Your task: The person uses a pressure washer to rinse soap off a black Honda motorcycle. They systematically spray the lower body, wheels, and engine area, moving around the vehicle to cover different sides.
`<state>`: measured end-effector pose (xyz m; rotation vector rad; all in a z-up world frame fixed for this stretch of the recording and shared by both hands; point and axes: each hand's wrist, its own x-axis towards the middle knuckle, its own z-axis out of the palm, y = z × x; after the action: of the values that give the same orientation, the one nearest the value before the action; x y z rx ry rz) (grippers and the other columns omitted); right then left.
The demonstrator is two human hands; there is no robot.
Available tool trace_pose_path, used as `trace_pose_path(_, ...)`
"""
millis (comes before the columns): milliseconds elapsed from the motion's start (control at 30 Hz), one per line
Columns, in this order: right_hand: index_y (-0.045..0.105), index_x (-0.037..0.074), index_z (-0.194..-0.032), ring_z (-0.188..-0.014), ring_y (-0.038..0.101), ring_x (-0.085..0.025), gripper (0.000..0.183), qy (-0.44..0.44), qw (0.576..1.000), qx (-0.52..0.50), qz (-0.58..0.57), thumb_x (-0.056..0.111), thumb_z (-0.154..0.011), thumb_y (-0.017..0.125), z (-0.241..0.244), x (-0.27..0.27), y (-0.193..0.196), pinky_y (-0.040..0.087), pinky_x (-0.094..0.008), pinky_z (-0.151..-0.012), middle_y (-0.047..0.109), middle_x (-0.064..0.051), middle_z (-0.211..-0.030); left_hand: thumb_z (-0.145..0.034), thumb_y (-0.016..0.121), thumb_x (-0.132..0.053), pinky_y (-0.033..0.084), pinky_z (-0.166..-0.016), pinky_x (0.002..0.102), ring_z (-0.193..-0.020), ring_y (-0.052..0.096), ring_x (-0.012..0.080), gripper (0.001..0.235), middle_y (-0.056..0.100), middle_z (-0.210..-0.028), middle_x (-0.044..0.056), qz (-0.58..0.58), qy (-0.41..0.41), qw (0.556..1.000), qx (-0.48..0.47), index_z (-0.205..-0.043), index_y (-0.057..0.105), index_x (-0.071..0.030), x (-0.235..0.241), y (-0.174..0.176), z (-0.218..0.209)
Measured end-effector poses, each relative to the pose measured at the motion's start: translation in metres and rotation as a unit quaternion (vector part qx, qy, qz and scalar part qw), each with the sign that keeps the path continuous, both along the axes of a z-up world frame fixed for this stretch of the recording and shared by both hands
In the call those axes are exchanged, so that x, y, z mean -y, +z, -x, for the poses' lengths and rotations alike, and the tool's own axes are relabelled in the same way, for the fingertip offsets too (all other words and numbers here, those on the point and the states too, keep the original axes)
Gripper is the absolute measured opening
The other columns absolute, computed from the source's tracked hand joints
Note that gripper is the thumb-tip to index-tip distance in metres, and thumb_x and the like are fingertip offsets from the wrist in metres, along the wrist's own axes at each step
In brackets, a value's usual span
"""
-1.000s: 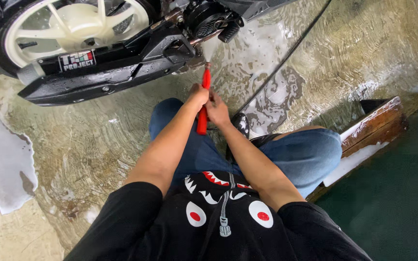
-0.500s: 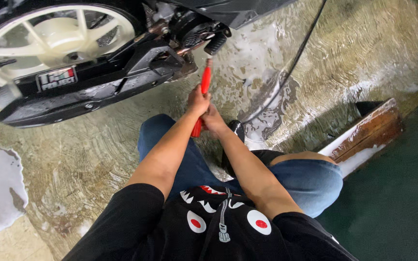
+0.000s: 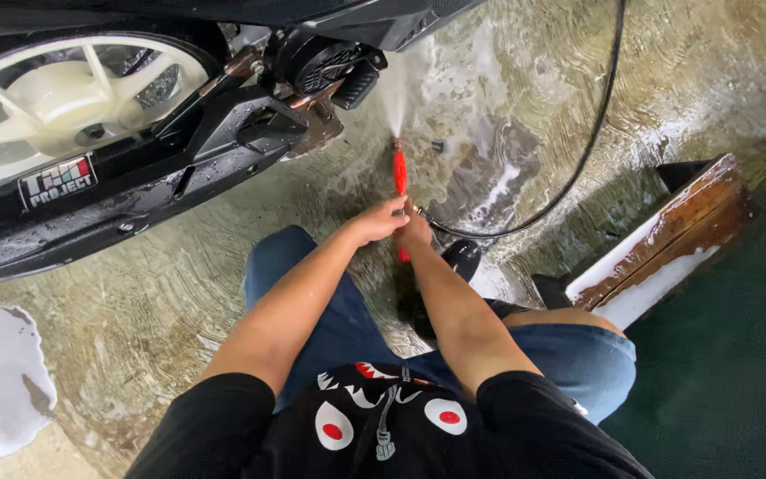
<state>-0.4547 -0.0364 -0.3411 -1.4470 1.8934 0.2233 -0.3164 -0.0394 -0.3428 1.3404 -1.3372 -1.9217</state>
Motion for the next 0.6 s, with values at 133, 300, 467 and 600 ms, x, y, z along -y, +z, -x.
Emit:
trace_pose_path(133, 0.030, 0.028, -0.154, -0.117, 0.066, -0.036, 0.084, 0.037, 0.999, -0.015, -0.024, 0.039, -0.083, 0.073, -0.005, 0.020, 0.002, 0.056, -0.050, -0.092, 0.068, -0.017, -0.126, -0.095, 0.063, -0.023, 0.040, -0.114, 0.037, -0.145, 0.045, 0.0281, 0.071, 0.043, -0.159, 0.019, 0.031, -0.021, 0.997, 0.066, -0.157, 0.033, -0.005, 0.006, 0.039, -0.008)
trace_pose_path(300, 0.039, 0.021, -0.149, -0.112, 0.070, -0.037, 0.056, 0.054, 0.998, -0.018, 0.029, 0.038, -0.100, 0.059, 0.002, 0.039, -0.030, 0.057, -0.051, -0.089, 0.072, -0.016, -0.121, -0.095, 0.064, -0.026, 0.042, -0.113, 0.038, -0.139, 0.053, 0.0324, 0.073, 0.052, -0.152, 0.023, 0.100, -0.017, 0.989, 0.108, -0.158, 0.034, -0.004, -0.002, 0.031, -0.008)
trace_pose_path(467, 0.038, 0.018, -0.151, -0.105, 0.073, -0.030, 0.058, 0.132, 0.984, -0.110, 0.042, 0.030, -0.098, 0.057, -0.007, 0.046, -0.042, 0.060, -0.046, -0.081, 0.074, -0.013, -0.113, -0.095, 0.066, -0.030, 0.045, -0.109, 0.040, -0.133, 0.057, 0.0360, 0.073, 0.056, -0.146, 0.025, 0.146, -0.009, 0.980, 0.132, -0.156, 0.036, -0.005, -0.010, 0.026, 0.000)
trace_pose_path(600, 0.065, 0.019, -0.128, -0.109, 0.073, -0.024, 0.031, 0.194, 0.965, -0.162, 0.076, 0.032, -0.101, 0.057, -0.021, 0.029, -0.046, 0.058, -0.041, -0.081, 0.075, -0.005, -0.116, -0.096, 0.064, -0.033, 0.048, -0.106, 0.041, -0.130, 0.060, 0.0363, 0.071, 0.059, -0.142, 0.024, 0.155, 0.001, 0.979, 0.133, -0.157, 0.037, -0.007, -0.011, 0.032, -0.015)
